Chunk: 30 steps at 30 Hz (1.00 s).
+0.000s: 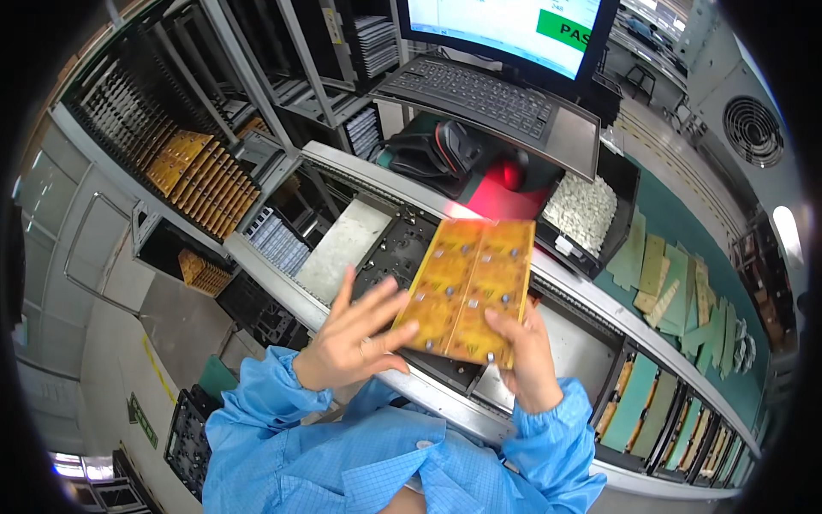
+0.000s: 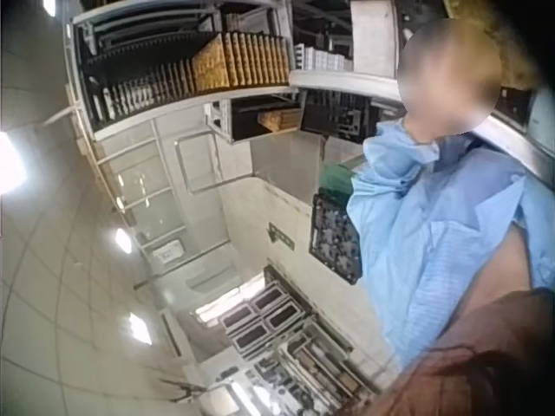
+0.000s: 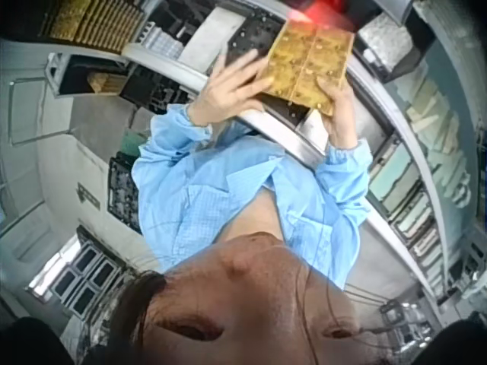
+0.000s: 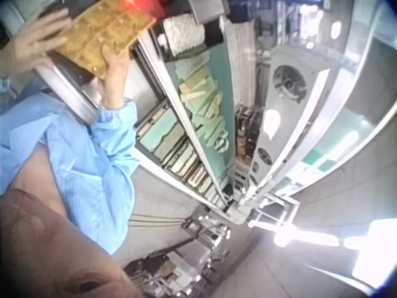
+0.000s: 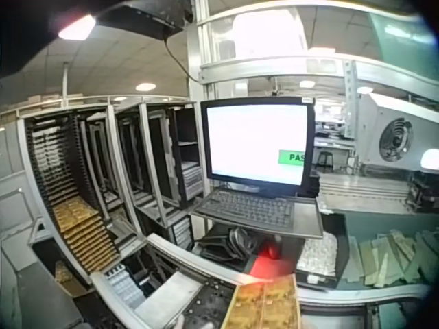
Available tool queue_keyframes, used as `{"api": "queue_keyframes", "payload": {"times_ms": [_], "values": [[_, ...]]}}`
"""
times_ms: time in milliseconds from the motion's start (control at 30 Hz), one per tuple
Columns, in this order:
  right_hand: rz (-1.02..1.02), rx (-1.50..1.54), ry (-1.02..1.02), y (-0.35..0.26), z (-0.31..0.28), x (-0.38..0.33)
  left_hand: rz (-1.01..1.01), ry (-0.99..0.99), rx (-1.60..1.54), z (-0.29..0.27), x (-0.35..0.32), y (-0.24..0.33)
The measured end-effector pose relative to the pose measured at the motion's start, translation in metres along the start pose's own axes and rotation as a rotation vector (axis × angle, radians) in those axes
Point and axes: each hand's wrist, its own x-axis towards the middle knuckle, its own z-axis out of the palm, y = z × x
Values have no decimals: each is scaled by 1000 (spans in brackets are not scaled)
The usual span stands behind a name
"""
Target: Assembling components onto circuit board panels at a manual assembly station.
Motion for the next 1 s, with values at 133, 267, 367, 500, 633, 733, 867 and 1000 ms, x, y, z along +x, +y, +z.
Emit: {"api": "queue_keyframes", "payload": {"times_ms": [133,267,367,500,633,733,867,1000], "values": [[-171,-128,70,7,-9,43,-338,140,-93,7,-4,-2],[-248,-208,77,12,-16,75,-457,143,-39,6,-14,-4],[-264,-217,72,12,-15,83,-510,143,-70,7,-18,-8],[-280,-226,50,12,-10,62,-694,300,-378,17,-13,-16],[-217,-255,-74,14,0,2,-798,329,-838,39,11,-21],[-192,-288,-179,18,-3,-11,-626,424,-1214,57,33,-15],[-513,-687,63,14,7,6,-568,642,-1216,77,53,3],[-652,-440,135,15,13,40,-555,864,-1109,81,77,9]]}}
